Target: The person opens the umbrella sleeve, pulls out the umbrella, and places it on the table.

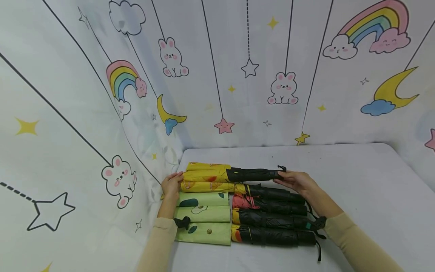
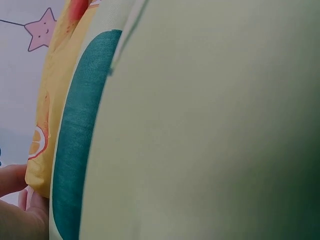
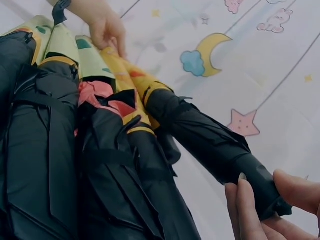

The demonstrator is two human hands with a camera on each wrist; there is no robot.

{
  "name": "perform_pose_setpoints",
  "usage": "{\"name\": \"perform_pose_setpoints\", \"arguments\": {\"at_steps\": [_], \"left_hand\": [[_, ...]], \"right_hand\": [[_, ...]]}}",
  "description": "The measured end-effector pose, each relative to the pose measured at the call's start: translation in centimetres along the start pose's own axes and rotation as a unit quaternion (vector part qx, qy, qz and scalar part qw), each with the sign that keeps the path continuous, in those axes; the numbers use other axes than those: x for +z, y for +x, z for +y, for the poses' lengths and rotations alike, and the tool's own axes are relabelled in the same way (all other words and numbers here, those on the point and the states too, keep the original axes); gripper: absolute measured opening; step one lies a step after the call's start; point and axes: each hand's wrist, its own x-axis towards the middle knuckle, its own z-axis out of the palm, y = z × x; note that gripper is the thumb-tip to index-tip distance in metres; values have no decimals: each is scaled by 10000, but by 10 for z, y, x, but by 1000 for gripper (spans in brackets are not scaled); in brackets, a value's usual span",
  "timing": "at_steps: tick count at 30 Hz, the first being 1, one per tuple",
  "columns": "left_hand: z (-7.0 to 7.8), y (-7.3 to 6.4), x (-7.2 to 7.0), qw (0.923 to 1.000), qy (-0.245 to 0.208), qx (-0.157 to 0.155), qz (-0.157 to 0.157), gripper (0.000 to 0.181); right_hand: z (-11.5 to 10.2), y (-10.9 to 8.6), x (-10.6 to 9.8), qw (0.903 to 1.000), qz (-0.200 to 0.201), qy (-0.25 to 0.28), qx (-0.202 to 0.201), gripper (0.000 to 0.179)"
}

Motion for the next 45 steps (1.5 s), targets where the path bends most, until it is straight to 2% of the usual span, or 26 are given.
{"name": "perform_pose_setpoints", "arguments": {"at_steps": [16, 25, 38, 45], "left_hand": [[-4, 6, -2, 9998, -168, -12, 146, 28], [-4, 6, -4, 9999, -22, -59, 100, 29], [-5, 4, -5, 9999, 106, -73, 106, 31], [-3, 1, -6, 9993, 233, -295, 26, 37]], "right_hand": [[-3, -3, -18, 9999, 24, 129, 20, 14], [-1, -10, -33, 9992, -59, 391, 88, 18], [0, -16, -49, 9994, 49, 315, 162, 17], [3, -20, -60, 9999, 67, 105, 87, 18]]}}
